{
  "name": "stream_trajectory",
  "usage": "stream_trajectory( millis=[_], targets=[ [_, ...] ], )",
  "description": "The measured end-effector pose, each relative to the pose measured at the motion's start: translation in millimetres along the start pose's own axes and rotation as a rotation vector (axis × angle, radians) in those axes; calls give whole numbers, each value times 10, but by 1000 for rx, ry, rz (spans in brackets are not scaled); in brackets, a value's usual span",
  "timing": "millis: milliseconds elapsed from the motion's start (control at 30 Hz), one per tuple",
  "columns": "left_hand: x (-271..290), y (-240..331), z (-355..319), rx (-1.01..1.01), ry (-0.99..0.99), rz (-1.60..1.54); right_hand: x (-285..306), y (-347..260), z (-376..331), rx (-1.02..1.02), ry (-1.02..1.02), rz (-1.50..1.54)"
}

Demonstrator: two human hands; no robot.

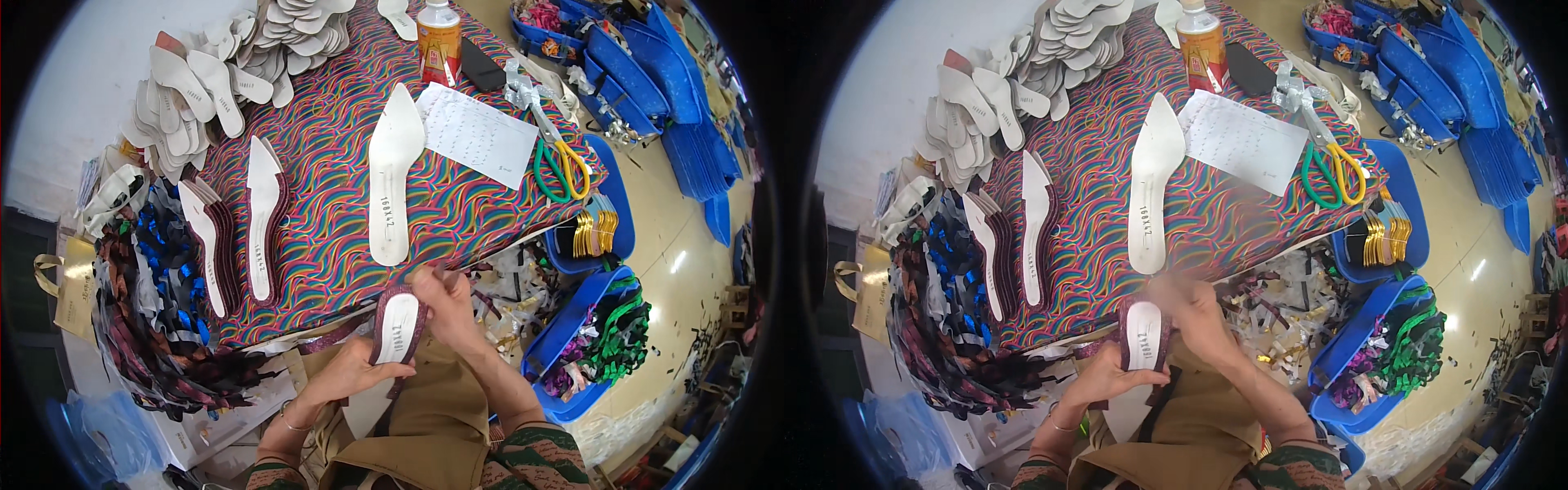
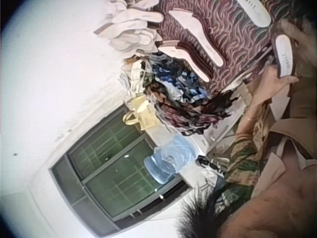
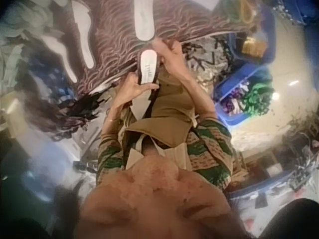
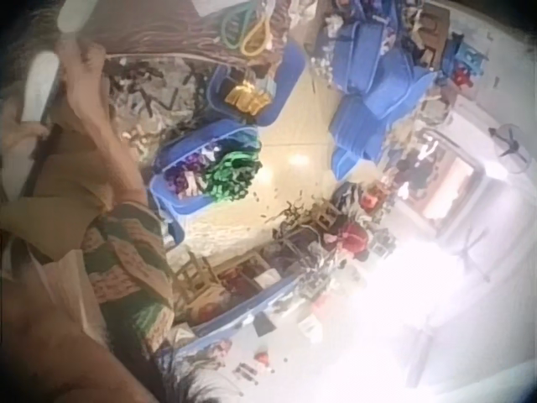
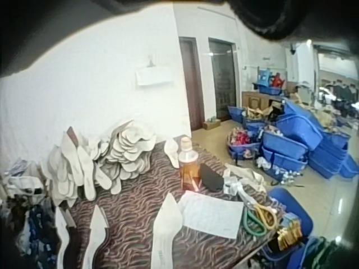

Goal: The person sits at a table and assembles shoe insoles by hand. They pick up a white insole and a strip of maroon fabric, then wrap the fabric around the insole's edge, pressing it into place. The person repeats this process for multiple insoles, stacking the finished ones on the table.

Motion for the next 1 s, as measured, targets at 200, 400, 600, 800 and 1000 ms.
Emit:
stream_trajectory(
  millis=[200, 400, 600, 800, 1000],
  targets=[
    [-369, 45, 194, -125, -509, -830, -104, 329, 176, -134, 58, 278],
    [-141, 202, 279, -237, -264, -778, 11, 104, 286, 139, 64, 394],
    [-9, 69, 66, -256, -79, -807, -56, -188, 234, 177, -19, -26],
    [87, 108, -72, -114, 21, -696, -204, -194, 202, 22, -71, -175],
    [252, 96, -68, -139, 30, -649, -472, -288, 164, 65, -175, -429]
  ],
)
Point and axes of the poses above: each hand's wrist, its own z-axis towards the middle knuckle, its own x-axis out of the back of the hand, y = z × x, the point moved 9 cm from there along z, towards the middle knuckle, and after that the axes turned 13 degrees about -y, right-handed, at the moved point
